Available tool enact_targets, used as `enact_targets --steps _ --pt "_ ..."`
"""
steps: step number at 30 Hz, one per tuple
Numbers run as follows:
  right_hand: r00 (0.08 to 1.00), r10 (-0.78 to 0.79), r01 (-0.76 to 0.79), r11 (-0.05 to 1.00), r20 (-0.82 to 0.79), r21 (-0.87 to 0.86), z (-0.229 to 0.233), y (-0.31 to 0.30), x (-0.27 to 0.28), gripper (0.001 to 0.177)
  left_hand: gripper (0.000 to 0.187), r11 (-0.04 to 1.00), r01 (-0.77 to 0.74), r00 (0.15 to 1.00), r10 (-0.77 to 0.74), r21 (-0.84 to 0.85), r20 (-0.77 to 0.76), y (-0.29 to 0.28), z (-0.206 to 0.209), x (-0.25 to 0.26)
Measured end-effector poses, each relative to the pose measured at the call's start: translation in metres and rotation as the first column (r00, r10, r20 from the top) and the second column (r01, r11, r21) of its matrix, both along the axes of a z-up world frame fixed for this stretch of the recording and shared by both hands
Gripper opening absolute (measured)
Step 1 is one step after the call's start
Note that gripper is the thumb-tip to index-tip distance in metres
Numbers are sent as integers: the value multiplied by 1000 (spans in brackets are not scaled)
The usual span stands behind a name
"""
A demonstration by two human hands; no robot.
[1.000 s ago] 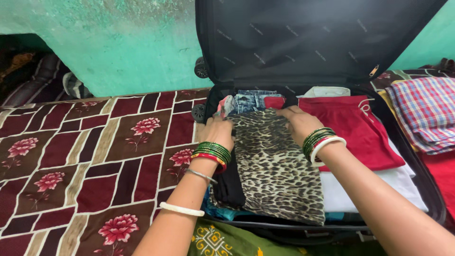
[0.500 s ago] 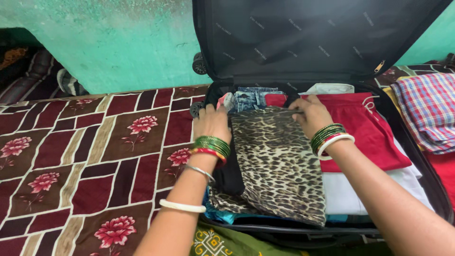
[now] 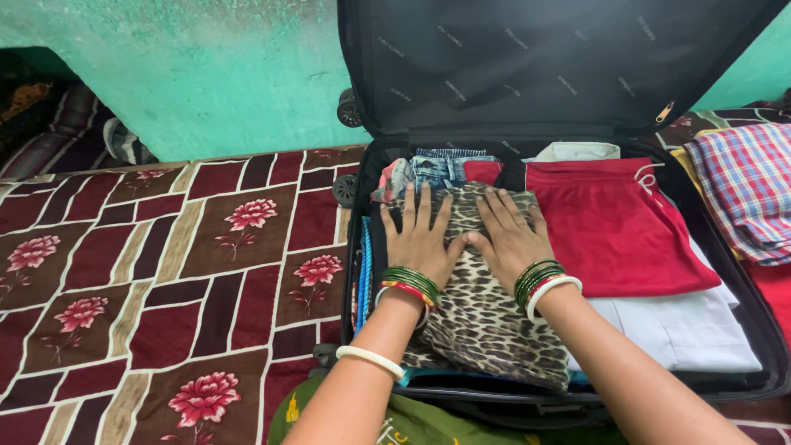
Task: The person packs a suitcase by placing and smoothing various clothing items, including a red garment, a leopard-print fabric, a plaid shirt, and yellow clothing into the luggage one by one.
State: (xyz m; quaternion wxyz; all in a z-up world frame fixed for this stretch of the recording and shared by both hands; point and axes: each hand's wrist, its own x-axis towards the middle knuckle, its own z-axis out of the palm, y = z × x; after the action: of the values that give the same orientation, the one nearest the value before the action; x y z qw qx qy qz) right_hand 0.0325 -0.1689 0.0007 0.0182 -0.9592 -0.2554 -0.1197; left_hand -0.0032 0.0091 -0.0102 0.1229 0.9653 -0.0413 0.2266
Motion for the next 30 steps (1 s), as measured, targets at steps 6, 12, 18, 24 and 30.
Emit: enact_targets --steps 6,12,18,24,30 --pt "1000 -28 29 999 -6 37 -8 -7 10 66 73 999 47 995 -47 -5 -91 8 -1 -1" --pt "1000 -24 25 996 -14 90 -10 -10 9 64 77 997 83 990 -83 -13 -117 12 -7 -2" --pt "1000 4 -2 994 -16 106 -10 -13 11 63 76 997 79 989 -81 -18 -127 11 -3 -3" --pt "997 -2 13 989 -79 145 -4 -21 5 63 73 998 45 978 -54 -49 -199 7 16 -15" --pt "997 -53 58 992 -48 115 -5 -20 -9 64 68 996 -84 989 83 -3 -124 -21 11 -33"
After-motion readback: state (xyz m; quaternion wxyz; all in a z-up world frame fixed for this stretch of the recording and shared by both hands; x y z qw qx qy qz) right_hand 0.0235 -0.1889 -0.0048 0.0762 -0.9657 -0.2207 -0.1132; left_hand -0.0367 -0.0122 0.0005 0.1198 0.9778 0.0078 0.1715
